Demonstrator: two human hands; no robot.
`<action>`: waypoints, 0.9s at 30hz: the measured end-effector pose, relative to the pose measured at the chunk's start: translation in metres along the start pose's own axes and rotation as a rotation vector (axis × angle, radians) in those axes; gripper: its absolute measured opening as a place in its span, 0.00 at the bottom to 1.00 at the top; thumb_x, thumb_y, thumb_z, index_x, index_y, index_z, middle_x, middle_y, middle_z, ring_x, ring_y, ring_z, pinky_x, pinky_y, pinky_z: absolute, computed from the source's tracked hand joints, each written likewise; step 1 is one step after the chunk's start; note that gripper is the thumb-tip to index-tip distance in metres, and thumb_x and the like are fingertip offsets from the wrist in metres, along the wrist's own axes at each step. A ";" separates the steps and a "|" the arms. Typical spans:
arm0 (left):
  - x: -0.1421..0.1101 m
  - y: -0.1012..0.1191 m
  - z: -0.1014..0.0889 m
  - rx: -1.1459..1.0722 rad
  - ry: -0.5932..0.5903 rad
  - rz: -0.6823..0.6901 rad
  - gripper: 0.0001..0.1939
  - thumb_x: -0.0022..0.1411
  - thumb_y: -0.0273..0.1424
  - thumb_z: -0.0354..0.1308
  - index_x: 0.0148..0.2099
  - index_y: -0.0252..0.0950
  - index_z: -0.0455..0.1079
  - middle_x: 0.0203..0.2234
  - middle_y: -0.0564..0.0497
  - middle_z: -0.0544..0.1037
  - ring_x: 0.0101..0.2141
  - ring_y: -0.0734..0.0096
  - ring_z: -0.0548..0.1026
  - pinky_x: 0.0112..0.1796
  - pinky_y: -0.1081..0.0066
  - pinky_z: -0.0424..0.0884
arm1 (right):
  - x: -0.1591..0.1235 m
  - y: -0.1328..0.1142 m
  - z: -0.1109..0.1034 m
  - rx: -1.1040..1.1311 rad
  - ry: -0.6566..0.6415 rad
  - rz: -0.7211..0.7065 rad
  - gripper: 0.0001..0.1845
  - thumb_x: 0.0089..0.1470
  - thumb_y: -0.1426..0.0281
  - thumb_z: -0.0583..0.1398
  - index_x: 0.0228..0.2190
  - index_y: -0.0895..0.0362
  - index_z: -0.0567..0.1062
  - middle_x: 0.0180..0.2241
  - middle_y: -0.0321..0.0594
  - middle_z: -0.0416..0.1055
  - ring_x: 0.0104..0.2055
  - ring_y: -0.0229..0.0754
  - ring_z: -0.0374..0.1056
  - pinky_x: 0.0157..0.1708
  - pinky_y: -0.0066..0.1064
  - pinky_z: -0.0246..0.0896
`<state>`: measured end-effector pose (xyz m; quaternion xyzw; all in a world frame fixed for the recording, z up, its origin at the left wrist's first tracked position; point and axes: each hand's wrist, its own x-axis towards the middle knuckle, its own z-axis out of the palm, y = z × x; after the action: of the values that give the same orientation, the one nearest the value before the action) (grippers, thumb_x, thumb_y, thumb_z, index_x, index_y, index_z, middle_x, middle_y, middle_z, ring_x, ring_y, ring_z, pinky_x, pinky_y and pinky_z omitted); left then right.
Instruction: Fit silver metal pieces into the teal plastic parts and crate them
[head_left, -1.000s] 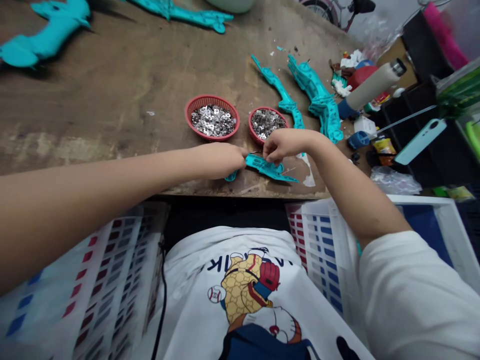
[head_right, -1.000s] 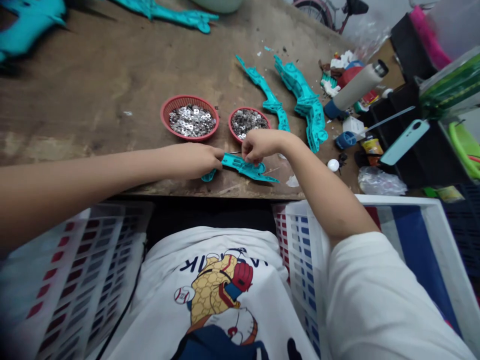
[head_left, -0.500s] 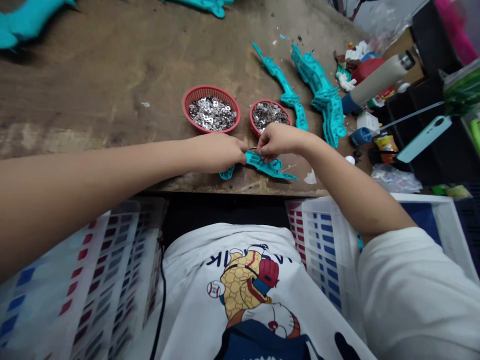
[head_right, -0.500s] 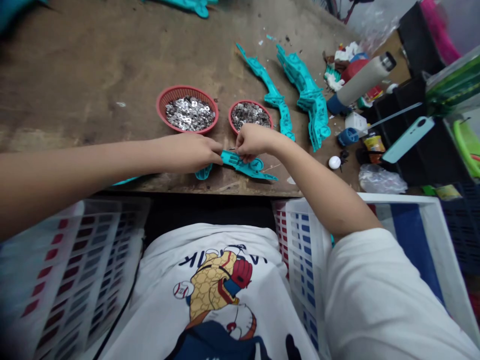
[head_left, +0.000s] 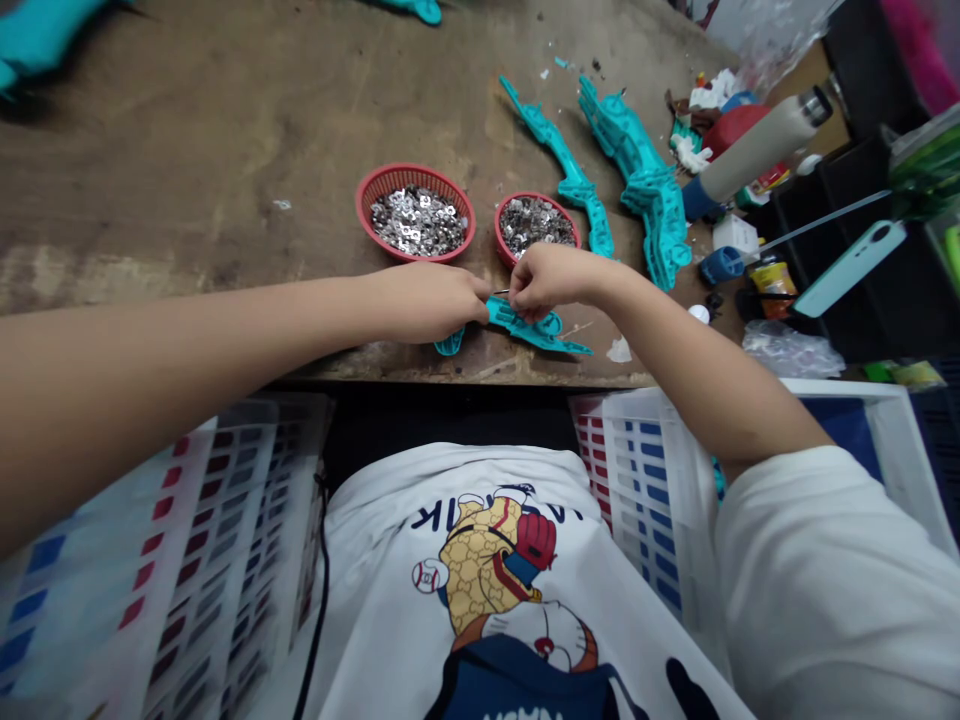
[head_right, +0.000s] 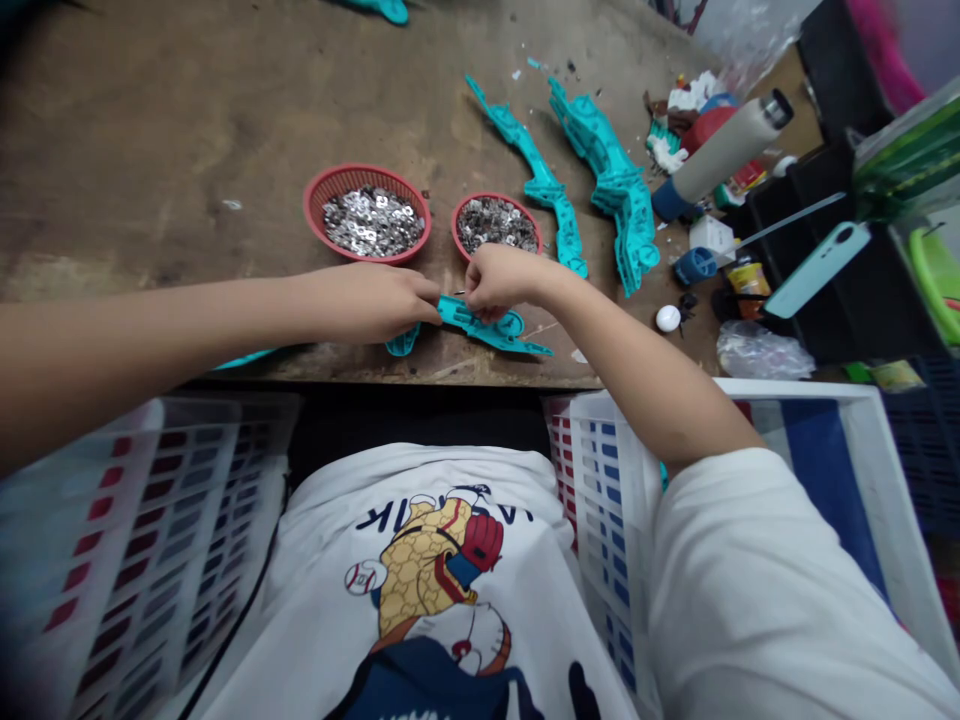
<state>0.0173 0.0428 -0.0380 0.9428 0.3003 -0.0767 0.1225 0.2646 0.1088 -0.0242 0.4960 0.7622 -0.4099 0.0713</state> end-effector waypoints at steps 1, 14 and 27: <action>0.000 0.000 0.000 0.006 -0.004 0.002 0.25 0.73 0.20 0.57 0.59 0.42 0.91 0.55 0.44 0.88 0.54 0.53 0.85 0.52 0.63 0.78 | 0.000 0.000 0.000 -0.008 0.011 -0.016 0.16 0.50 0.68 0.86 0.32 0.51 0.86 0.27 0.40 0.82 0.41 0.60 0.88 0.47 0.54 0.93; 0.000 -0.003 0.001 -0.006 0.003 -0.004 0.26 0.73 0.21 0.58 0.61 0.44 0.90 0.54 0.45 0.89 0.55 0.53 0.85 0.51 0.63 0.77 | 0.002 -0.004 0.007 -0.006 -0.055 0.012 0.22 0.47 0.69 0.88 0.28 0.50 0.81 0.27 0.40 0.81 0.40 0.61 0.87 0.44 0.53 0.90; 0.006 -0.010 0.002 -0.803 0.524 -0.246 0.06 0.73 0.31 0.63 0.50 0.41 0.72 0.42 0.47 0.86 0.44 0.58 0.86 0.48 0.60 0.83 | -0.019 -0.026 -0.015 -0.019 0.124 -0.248 0.18 0.53 0.62 0.83 0.36 0.52 0.83 0.37 0.39 0.86 0.47 0.53 0.85 0.49 0.40 0.83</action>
<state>0.0161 0.0536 -0.0433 0.7665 0.4357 0.2709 0.3864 0.2579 0.1017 0.0100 0.4217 0.8245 -0.3768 -0.0224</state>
